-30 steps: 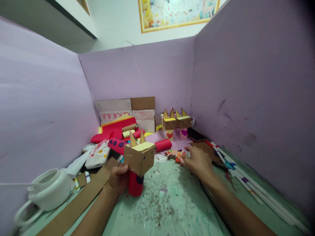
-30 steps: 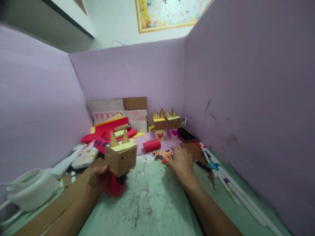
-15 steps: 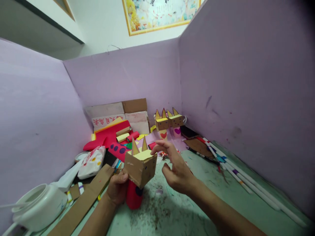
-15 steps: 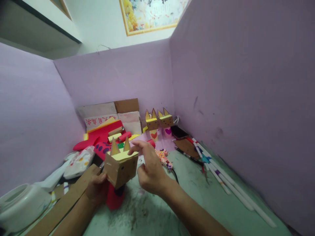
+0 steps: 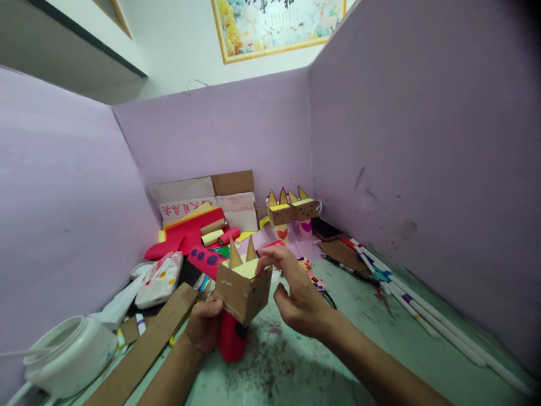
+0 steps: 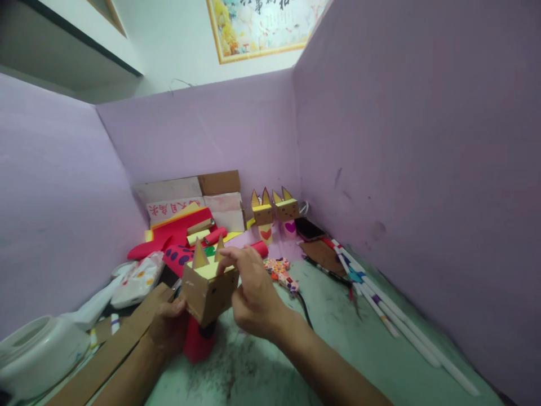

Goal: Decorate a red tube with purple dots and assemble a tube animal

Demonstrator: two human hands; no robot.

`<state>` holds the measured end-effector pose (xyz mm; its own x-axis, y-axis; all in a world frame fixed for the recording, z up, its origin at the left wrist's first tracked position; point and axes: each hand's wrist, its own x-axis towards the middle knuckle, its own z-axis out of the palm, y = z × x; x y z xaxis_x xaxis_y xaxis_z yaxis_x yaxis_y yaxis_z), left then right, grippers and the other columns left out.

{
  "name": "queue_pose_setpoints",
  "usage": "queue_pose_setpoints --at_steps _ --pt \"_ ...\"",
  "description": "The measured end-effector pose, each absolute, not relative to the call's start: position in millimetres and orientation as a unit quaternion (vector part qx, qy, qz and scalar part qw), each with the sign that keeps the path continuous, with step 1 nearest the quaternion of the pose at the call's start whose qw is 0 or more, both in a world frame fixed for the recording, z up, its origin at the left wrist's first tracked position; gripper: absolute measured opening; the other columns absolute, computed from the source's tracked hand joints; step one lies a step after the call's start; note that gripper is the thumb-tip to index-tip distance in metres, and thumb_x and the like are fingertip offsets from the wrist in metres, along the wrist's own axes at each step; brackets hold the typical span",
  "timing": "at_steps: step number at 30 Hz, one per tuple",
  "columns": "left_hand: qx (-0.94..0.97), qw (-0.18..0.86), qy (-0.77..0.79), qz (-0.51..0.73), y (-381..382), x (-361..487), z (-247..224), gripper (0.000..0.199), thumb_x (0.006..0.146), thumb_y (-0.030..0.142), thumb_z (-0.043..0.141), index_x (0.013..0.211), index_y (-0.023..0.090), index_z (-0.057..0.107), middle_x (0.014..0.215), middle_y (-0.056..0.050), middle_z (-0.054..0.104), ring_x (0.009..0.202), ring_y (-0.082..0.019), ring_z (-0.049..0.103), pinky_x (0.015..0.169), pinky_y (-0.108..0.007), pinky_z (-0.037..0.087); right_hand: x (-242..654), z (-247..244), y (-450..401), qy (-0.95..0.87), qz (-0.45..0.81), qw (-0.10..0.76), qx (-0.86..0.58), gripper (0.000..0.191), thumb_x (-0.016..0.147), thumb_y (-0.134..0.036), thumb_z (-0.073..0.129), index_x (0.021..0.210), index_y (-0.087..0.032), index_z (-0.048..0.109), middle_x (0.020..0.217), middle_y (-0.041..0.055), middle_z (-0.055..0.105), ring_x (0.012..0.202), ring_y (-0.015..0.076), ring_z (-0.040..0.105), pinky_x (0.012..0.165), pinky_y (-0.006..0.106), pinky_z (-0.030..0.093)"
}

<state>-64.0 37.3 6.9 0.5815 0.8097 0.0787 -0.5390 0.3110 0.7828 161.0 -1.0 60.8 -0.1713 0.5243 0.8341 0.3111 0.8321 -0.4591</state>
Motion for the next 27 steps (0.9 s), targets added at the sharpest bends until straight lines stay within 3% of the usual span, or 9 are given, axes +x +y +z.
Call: queue_pose_setpoints --at_steps 5,11,18,23,27 --pt "0.409 0.794 0.168 0.416 36.0 -63.1 9.5 0.04 0.065 0.023 0.075 0.104 0.015 0.075 0.095 -0.009 0.079 0.084 -0.028 0.073 0.078 -0.036 0.056 160.6 63.9 -5.1 -0.744 0.091 0.603 -0.273 0.076 0.061 0.006 0.039 0.129 -0.026 0.036 0.106 0.0052 0.061 0.102 0.0233 0.057 0.092 0.044 0.044" --pt "0.412 0.8 0.162 0.405 33.1 -61.5 13.1 0.04 0.066 0.023 0.076 0.105 0.014 0.075 0.097 -0.008 0.079 0.086 -0.027 0.073 0.078 -0.035 0.056 157.7 69.4 -11.4 -0.789 0.033 0.566 -0.238 0.08 0.057 0.006 0.04 0.131 -0.025 0.036 0.1 0.0039 0.065 0.102 0.025 0.055 0.1 0.053 0.037" --pt "0.405 0.797 0.158 0.42 35.4 -63.4 7.9 0.042 0.067 0.022 0.075 0.109 0.014 0.074 0.105 -0.009 0.078 0.092 -0.028 0.073 0.083 -0.036 0.056 162.1 67.4 -9.1 -0.75 0.009 0.602 -0.274 0.078 0.061 0.006 0.041 0.131 -0.027 0.036 0.104 0.0047 0.062 0.104 0.026 0.054 0.104 0.055 0.033" --pt "0.409 0.798 0.143 0.42 36.2 -64.0 7.5 0.042 0.068 0.021 0.075 0.109 0.014 0.074 0.103 -0.009 0.078 0.092 -0.027 0.073 0.084 -0.034 0.056 161.7 64.7 -5.4 -0.766 0.035 0.578 -0.279 0.082 0.057 0.006 0.04 0.131 -0.028 0.034 0.1 0.0036 0.064 0.098 0.0255 0.056 0.098 0.052 0.039" --pt "0.409 0.799 0.138 0.418 36.0 -63.7 7.3 0.04 0.069 0.022 0.073 0.109 0.014 0.074 0.105 -0.008 0.078 0.092 -0.027 0.073 0.084 -0.035 0.056 161.8 63.1 -3.7 -0.738 0.048 0.609 -0.288 0.08 0.059 0.006 0.04 0.131 -0.027 0.033 0.101 0.004 0.062 0.101 0.0248 0.057 0.106 0.058 0.03"
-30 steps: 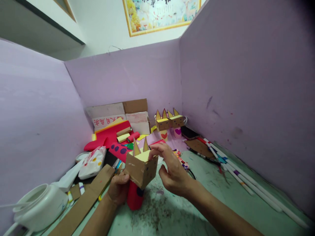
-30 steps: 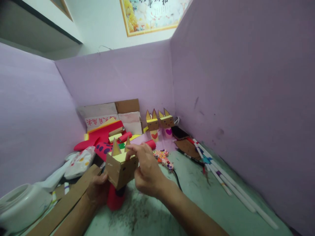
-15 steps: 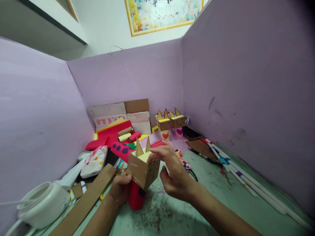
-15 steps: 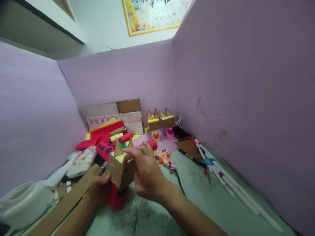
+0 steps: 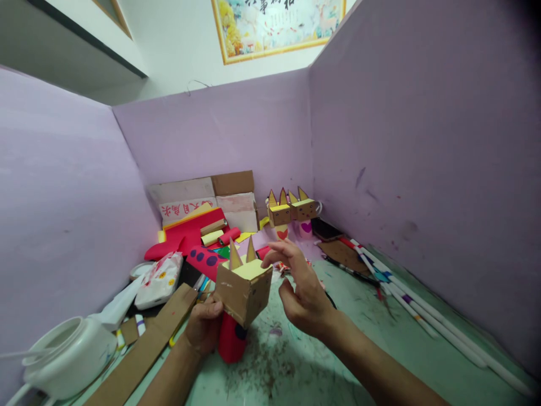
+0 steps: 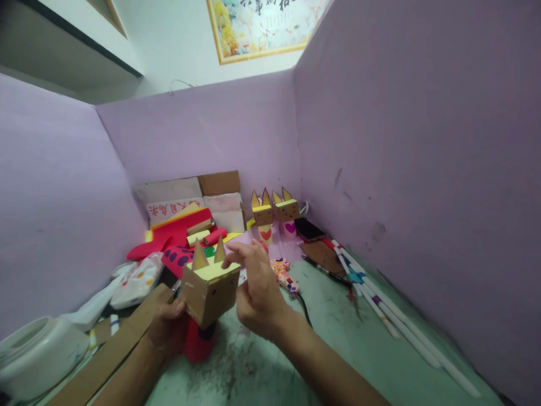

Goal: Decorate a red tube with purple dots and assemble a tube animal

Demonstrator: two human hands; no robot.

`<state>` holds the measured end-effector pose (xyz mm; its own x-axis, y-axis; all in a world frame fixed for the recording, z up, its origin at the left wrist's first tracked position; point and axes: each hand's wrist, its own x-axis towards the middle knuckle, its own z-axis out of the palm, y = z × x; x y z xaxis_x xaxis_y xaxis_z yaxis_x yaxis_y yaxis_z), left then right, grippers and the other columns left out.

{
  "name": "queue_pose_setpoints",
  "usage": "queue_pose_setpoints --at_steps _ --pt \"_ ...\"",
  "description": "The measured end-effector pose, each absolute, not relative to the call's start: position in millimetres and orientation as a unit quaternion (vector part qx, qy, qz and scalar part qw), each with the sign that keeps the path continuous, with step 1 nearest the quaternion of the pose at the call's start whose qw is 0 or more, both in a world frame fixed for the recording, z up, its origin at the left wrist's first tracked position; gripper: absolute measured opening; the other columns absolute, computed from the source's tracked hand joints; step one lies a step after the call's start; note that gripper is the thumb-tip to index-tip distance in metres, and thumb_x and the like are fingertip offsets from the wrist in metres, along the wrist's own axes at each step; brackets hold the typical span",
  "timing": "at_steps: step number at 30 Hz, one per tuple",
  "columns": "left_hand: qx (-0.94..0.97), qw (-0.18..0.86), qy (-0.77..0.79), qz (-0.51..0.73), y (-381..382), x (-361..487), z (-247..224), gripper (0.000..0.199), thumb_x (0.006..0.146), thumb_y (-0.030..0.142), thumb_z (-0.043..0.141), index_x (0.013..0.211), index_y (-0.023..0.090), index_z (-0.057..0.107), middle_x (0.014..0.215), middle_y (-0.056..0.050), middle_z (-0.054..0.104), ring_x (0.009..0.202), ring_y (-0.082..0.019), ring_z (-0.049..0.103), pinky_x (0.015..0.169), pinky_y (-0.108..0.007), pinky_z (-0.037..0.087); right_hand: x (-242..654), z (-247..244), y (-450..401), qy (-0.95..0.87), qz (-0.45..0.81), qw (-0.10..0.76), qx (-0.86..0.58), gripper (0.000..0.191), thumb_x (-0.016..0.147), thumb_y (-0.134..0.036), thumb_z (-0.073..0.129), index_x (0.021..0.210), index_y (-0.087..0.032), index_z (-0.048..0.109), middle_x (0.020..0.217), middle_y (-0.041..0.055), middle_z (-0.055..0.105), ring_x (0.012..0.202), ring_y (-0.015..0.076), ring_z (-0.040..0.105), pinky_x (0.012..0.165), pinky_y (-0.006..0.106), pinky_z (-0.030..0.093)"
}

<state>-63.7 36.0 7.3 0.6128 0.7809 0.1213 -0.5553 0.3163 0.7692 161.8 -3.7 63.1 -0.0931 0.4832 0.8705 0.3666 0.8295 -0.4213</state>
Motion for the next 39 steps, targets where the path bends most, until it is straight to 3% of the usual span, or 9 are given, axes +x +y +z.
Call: queue_pose_setpoints --at_steps 2,8,25,32,35,39 --pt "0.41 0.801 0.133 0.416 36.0 -63.6 7.4 0.04 0.07 0.02 0.072 0.109 0.015 0.074 0.105 -0.008 0.078 0.093 -0.027 0.073 0.085 -0.035 0.056 162.0 62.8 -3.9 -0.747 0.057 0.597 -0.287 0.081 0.058 0.006 0.039 0.131 -0.027 0.033 0.101 0.0039 0.062 0.101 0.0245 0.058 0.107 0.058 0.029" --pt "0.42 0.802 0.109 0.411 35.1 -62.5 8.5 0.04 0.072 0.021 0.071 0.111 0.014 0.073 0.106 -0.008 0.078 0.094 -0.026 0.073 0.085 -0.033 0.057 162.3 64.5 -4.9 -0.753 0.07 0.587 -0.289 0.079 0.059 0.005 0.039 0.13 -0.028 0.034 0.099 0.004 0.062 0.099 0.0248 0.057 0.094 0.049 0.042" --pt "0.418 0.798 0.146 0.41 34.3 -63.1 10.4 0.044 0.069 0.021 0.071 0.112 0.013 0.072 0.107 -0.01 0.077 0.093 -0.029 0.073 0.084 -0.036 0.056 159.5 71.7 -12.8 -0.776 0.055 0.576 -0.252 0.081 0.058 0.006 0.04 0.131 -0.03 0.036 0.099 0.0025 0.064 0.099 0.0244 0.057 0.104 0.055 0.035" --pt "0.42 0.811 0.11 0.393 36.7 -66.0 9.7 0.039 0.072 0.023 0.07 0.11 0.016 0.073 0.104 -0.008 0.078 0.091 -0.029 0.073 0.084 -0.037 0.056 162.6 64.4 -7.4 -0.705 0.117 0.647 -0.265 0.073 0.063 0.005 0.04 0.129 -0.027 0.04 0.099 0.004 0.062 0.097 0.0224 0.059 0.09 0.043 0.046" --pt "0.425 0.802 0.098 0.408 37.8 -66.3 7.6 0.039 0.072 0.022 0.069 0.11 0.018 0.074 0.099 -0.007 0.079 0.094 -0.031 0.072 0.09 -0.041 0.054 167.0 58.9 -0.6 -0.671 0.155 0.667 -0.283 0.073 0.063 0.005 0.039 0.13 -0.025 0.037 0.103 0.0059 0.062 0.101 0.0225 0.06 0.091 0.044 0.046" --pt "0.43 0.793 0.12 0.415 38.0 -65.6 6.7 0.036 0.071 0.025 0.07 0.106 0.019 0.075 0.093 -0.007 0.079 0.105 -0.036 0.068 0.102 -0.049 0.047 170.2 53.7 5.5 -0.719 0.134 0.609 -0.307 0.074 0.058 0.005 0.04 0.127 -0.024 0.04 0.098 0.0053 0.066 0.097 0.0237 0.061 0.093 0.048 0.045"
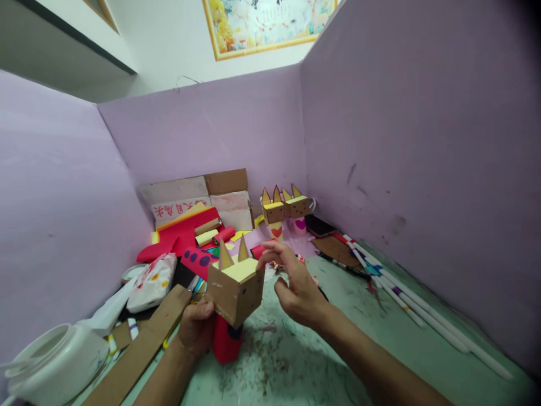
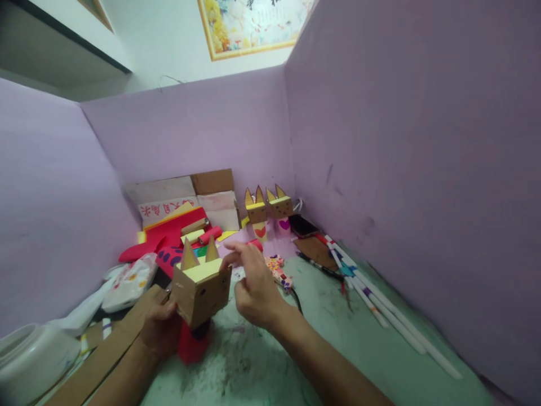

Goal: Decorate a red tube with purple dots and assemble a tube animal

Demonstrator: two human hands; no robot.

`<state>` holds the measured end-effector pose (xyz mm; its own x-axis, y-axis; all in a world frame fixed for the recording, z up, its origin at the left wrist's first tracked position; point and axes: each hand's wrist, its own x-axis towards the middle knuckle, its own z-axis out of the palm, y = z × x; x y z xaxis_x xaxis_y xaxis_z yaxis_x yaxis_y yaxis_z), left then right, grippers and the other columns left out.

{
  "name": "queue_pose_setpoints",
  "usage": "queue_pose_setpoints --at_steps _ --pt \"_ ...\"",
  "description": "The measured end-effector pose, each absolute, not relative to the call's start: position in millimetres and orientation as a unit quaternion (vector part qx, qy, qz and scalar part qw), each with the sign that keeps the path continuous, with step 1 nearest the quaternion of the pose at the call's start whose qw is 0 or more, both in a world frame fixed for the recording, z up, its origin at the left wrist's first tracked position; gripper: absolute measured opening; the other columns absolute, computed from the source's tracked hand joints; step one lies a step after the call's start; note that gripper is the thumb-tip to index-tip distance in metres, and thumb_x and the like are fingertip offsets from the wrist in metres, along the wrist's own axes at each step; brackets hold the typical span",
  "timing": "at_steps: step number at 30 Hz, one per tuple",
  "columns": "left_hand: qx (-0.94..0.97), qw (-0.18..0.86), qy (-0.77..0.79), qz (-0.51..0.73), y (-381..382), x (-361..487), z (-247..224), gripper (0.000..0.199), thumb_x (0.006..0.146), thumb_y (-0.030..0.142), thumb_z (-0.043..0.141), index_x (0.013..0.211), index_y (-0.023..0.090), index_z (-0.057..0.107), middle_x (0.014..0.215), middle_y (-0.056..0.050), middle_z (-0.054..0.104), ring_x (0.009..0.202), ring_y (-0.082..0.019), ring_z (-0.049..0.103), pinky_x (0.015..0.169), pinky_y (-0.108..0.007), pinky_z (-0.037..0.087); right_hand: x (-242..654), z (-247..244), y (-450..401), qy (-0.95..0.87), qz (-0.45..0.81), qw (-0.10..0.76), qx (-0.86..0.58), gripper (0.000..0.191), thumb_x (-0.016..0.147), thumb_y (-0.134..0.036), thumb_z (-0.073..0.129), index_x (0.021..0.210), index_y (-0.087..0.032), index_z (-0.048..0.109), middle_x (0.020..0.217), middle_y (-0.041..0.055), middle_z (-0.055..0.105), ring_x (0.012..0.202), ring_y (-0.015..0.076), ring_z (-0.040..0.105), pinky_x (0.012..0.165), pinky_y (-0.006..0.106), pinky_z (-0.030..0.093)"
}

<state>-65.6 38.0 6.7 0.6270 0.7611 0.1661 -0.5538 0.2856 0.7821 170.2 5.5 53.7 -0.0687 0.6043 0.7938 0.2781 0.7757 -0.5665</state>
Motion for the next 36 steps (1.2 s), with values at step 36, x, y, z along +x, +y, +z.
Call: queue_pose_setpoints --at_steps 36 --pt "0.418 0.792 0.081 0.437 46.4 -78.0 4.3 0.041 0.084 0.027 0.059 0.125 0.022 0.065 0.124 -0.009 0.071 0.11 -0.032 0.068 0.098 -0.047 0.054 178.9 45.2 15.9 -0.277 0.69 0.645 -0.175 0.045 0.046 -0.005 0.088 0.084 -0.018 0.068 0.075 -0.0044 0.071 0.069 0.0086 0.066 0.074 0.025 0.054"
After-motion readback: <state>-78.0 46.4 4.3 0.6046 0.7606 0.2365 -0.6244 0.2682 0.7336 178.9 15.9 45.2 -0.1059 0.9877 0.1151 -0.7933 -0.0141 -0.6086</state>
